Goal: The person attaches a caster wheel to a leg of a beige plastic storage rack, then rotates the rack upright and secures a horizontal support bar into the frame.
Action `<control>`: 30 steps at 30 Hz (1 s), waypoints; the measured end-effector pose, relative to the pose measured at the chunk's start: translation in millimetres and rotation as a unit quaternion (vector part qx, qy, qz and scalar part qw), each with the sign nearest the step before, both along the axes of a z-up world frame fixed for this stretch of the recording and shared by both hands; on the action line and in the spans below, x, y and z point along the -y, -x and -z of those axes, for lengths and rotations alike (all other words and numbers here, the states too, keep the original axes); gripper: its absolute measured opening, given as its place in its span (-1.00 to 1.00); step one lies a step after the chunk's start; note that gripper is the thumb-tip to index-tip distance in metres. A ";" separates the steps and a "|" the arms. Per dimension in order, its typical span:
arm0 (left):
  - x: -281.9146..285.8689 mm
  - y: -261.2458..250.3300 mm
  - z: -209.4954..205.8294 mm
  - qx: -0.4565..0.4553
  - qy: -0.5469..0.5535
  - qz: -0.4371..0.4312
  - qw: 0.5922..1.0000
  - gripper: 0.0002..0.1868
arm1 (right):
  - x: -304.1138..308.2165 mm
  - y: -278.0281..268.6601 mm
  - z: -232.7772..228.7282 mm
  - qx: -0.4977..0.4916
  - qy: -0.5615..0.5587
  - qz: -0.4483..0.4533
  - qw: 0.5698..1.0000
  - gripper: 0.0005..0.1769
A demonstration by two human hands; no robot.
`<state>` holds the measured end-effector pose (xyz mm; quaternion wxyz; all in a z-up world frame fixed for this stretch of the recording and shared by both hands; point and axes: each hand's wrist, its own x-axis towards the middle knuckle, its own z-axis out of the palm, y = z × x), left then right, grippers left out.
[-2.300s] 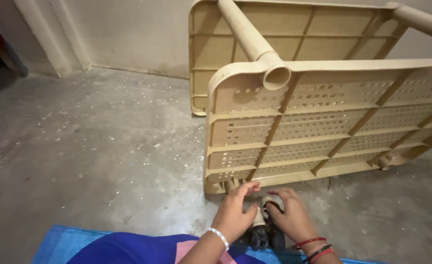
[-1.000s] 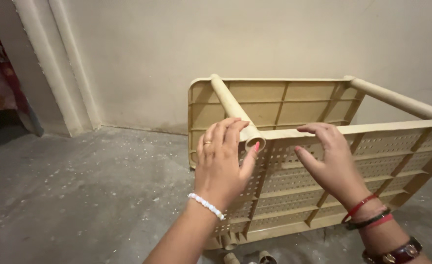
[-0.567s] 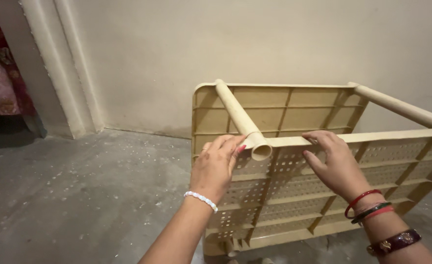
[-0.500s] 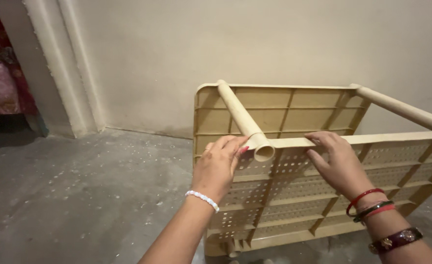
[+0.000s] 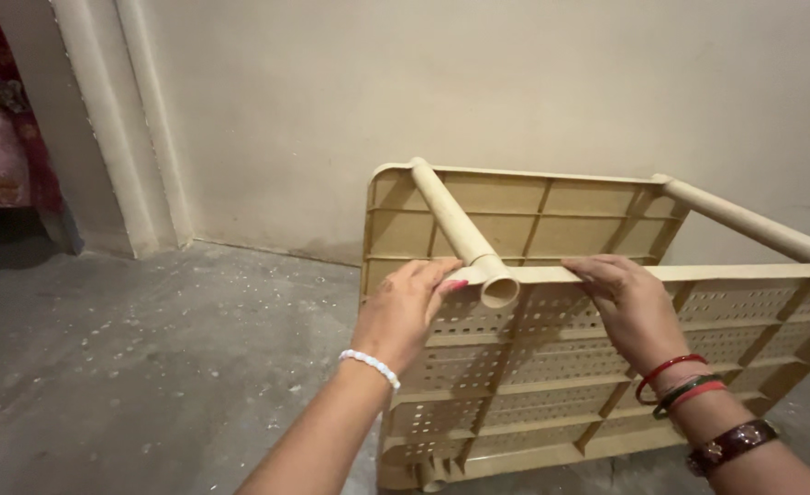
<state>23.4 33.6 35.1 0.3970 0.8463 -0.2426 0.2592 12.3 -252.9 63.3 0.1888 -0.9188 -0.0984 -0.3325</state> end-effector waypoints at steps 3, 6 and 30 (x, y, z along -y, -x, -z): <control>-9.7 -4.3 -4.7 -0.073 -0.002 -0.026 0.997 -0.65 | -13.3 0.6 -5.1 0.010 0.032 0.010 0.999 -0.67; -26.3 -6.9 -6.3 0.004 0.032 -0.007 0.999 -0.66 | -29.1 2.6 -12.0 -0.024 0.015 0.007 1.000 -0.66; -35.1 -4.7 8.4 -0.073 0.134 -0.043 0.987 -0.57 | 61.5 -7.2 13.1 0.032 0.064 0.088 0.994 -0.64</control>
